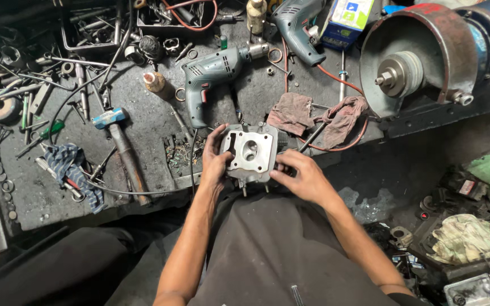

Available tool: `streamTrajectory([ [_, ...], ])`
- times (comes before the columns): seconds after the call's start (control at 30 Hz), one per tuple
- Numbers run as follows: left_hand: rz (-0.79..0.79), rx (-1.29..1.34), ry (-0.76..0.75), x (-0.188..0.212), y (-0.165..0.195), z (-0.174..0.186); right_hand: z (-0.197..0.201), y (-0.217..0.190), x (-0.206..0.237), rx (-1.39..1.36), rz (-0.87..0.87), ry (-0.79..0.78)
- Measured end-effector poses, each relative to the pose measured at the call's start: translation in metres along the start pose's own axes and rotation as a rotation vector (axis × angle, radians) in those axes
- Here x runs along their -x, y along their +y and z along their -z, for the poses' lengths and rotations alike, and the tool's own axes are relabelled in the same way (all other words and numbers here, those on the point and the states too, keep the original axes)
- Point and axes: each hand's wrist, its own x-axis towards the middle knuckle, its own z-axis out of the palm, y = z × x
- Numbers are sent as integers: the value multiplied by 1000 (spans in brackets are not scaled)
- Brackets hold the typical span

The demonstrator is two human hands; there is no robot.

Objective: The person cleans a metal engine part with a cloth, then uses a T-handle wrench to tighten bolts on the part. They repeat the cleaning and tightening steps, handling the part and tools on a cluttered workbench.

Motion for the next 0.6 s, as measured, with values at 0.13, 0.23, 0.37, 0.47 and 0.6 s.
streamTrajectory([
  [0.13, -192, 163, -136, 4, 1, -1, 9, -38, 11, 21, 29, -17],
  [0.23, -257, 260, -188, 4, 2, -2, 13, -54, 19, -26, 12, -42],
  [0.37, -318, 349, -222, 5, 3, -7, 18, -68, 29, -56, 58, -35],
  [0.47, -377, 417, -223, 9, 2, -13, 25, -76, 35, -30, 124, -46],
  [0.6, -450, 485, -262, 12, 5, -20, 32, -80, 38, 45, 154, -40],
])
